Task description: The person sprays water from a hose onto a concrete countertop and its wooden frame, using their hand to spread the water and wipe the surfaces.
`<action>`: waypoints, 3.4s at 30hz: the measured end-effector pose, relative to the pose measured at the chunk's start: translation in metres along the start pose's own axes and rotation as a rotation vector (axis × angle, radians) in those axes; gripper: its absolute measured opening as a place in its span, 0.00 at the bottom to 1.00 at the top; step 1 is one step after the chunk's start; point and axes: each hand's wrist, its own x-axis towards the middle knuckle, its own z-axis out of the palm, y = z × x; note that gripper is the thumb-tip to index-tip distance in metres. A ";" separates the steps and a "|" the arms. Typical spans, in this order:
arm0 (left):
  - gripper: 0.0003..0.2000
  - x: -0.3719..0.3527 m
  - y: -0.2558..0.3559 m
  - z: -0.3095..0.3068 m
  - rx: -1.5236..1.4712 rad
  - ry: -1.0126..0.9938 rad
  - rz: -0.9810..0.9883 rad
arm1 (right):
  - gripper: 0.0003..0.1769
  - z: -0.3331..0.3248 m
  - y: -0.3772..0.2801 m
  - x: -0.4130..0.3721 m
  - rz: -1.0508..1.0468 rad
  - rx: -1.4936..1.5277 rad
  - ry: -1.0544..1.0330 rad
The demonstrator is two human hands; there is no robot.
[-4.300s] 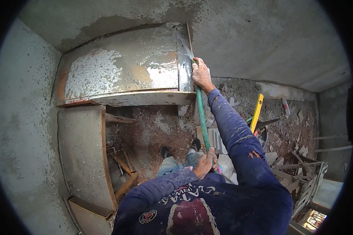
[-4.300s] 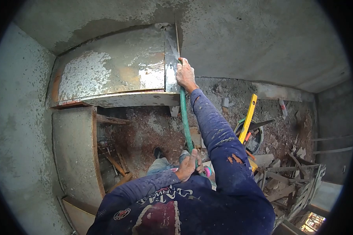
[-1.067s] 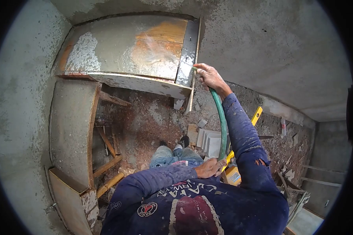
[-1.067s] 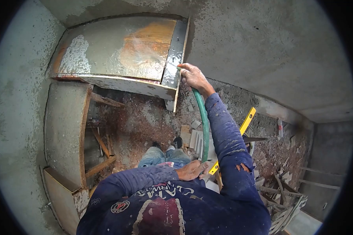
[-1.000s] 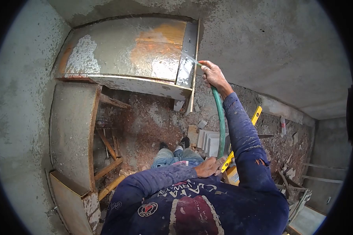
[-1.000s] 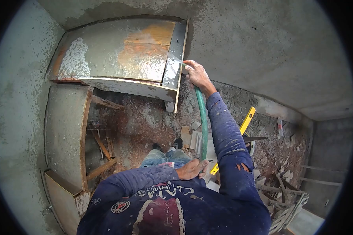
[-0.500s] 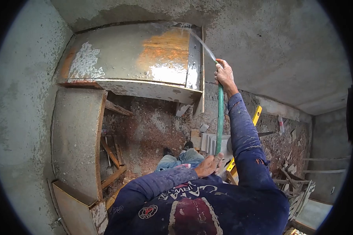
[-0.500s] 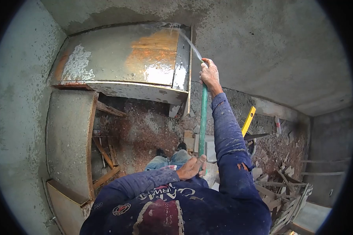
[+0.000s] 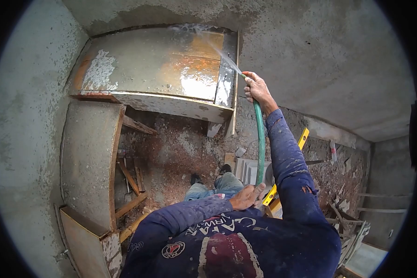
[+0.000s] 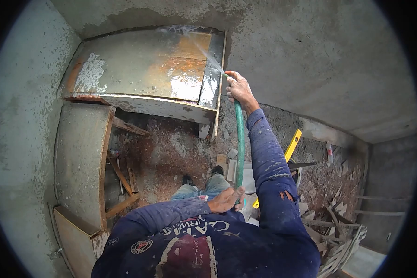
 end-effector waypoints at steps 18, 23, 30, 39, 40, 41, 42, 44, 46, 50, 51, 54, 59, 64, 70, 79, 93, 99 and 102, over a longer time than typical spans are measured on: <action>0.39 0.080 0.004 0.027 0.024 0.007 0.075 | 0.17 -0.044 0.004 0.031 0.114 0.078 -0.220; 0.39 0.093 0.004 0.032 0.044 -0.068 0.073 | 0.16 -0.039 0.012 0.031 0.213 0.034 -0.410; 0.39 0.097 0.013 0.032 0.082 -0.114 0.068 | 0.16 -0.017 0.013 0.021 0.256 -0.015 -0.543; 0.38 0.103 0.008 0.032 0.105 -0.132 0.164 | 0.16 -0.003 0.025 0.026 0.334 0.024 -0.716; 0.38 0.101 0.012 0.033 0.107 -0.132 0.157 | 0.16 0.000 0.024 0.025 0.328 0.015 -0.732; 0.40 0.100 0.015 0.035 0.104 -0.097 0.151 | 0.16 0.000 0.022 0.024 0.327 0.022 -0.731; 0.42 0.099 0.019 0.037 0.098 -0.062 0.145 | 0.16 -0.002 0.019 0.022 0.317 -0.032 -0.724; 0.42 0.098 0.023 0.037 0.112 -0.081 0.121 | 0.16 -0.006 0.009 0.014 0.310 -0.146 -0.686; 0.42 0.102 0.020 0.036 0.135 -0.152 0.093 | 0.16 -0.024 0.011 0.015 0.334 -0.155 -0.695; 0.42 0.109 -0.001 0.053 0.127 -0.130 -0.017 | 0.14 -0.041 0.011 0.007 0.382 -0.186 -0.734; 0.42 0.115 -0.006 0.055 0.120 -0.119 -0.023 | 0.14 -0.041 0.012 0.007 0.371 -0.207 -0.763; 0.42 0.117 -0.002 0.055 0.143 -0.161 -0.031 | 0.16 -0.027 0.018 0.010 0.341 -0.173 -0.836; 0.41 0.120 0.001 0.052 0.059 0.036 0.056 | 0.17 -0.002 0.019 0.023 0.262 -0.188 -0.801; 0.40 0.119 0.013 0.039 0.003 0.100 -0.014 | 0.18 0.018 0.006 0.036 0.250 -0.206 -0.837; 0.40 0.123 0.007 0.036 -0.018 0.133 0.065 | 0.18 0.036 0.008 0.042 0.233 -0.059 -0.907; 0.41 0.118 0.013 0.028 0.042 0.137 0.024 | 0.17 0.045 -0.008 0.029 0.179 -0.007 -0.801; 0.43 0.092 0.019 0.003 0.099 -0.031 0.075 | 0.19 0.052 0.001 0.037 0.166 -0.115 -0.715; 0.41 0.077 0.006 -0.016 0.069 -0.078 0.083 | 0.17 0.043 -0.002 0.050 0.188 -0.009 -0.443; 0.42 0.060 0.019 -0.024 0.068 -0.070 0.077 | 0.17 0.018 0.015 0.067 0.136 0.073 -0.280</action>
